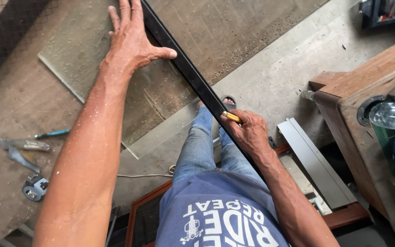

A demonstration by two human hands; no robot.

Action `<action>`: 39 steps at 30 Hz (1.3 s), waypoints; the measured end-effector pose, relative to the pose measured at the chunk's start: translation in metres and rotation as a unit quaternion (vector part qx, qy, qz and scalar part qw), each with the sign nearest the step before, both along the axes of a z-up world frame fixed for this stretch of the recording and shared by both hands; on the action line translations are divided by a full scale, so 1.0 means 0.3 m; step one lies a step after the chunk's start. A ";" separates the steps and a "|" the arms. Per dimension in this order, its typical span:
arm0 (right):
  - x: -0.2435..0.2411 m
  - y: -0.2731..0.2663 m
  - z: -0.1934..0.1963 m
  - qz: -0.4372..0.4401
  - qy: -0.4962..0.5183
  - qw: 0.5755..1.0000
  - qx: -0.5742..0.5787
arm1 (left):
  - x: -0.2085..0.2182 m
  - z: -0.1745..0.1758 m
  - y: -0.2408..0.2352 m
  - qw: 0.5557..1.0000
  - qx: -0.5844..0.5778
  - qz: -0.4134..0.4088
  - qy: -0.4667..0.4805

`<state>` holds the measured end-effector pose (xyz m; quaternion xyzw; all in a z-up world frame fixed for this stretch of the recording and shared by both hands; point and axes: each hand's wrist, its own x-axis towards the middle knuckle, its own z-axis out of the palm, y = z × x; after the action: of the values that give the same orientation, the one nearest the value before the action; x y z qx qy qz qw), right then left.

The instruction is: Measuring and marking a glass sheet for cutting using a tape measure and a metal straight edge

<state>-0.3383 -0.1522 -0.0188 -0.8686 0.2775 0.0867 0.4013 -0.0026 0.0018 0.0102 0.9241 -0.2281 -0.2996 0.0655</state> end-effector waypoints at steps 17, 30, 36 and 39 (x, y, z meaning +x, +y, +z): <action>0.066 0.124 0.200 0.279 -0.020 0.960 0.033 | -0.824 0.159 0.530 0.961 -0.154 0.151 -0.173; 0.394 0.431 0.011 0.388 -0.091 0.915 -0.071 | -0.772 -0.081 1.334 0.797 -0.033 0.513 -0.318; 0.481 0.555 0.034 0.387 -0.084 0.915 -0.077 | -0.761 -0.032 1.669 0.766 0.126 0.490 -0.398; 0.495 0.605 0.072 0.358 -0.134 0.916 -0.122 | -0.741 -0.104 1.850 0.852 0.007 0.444 -0.276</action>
<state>-0.1899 0.0292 0.0027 -0.9557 -0.1000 0.0725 0.2673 -0.2249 0.5569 -0.0211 0.9721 0.2002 0.0269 0.1193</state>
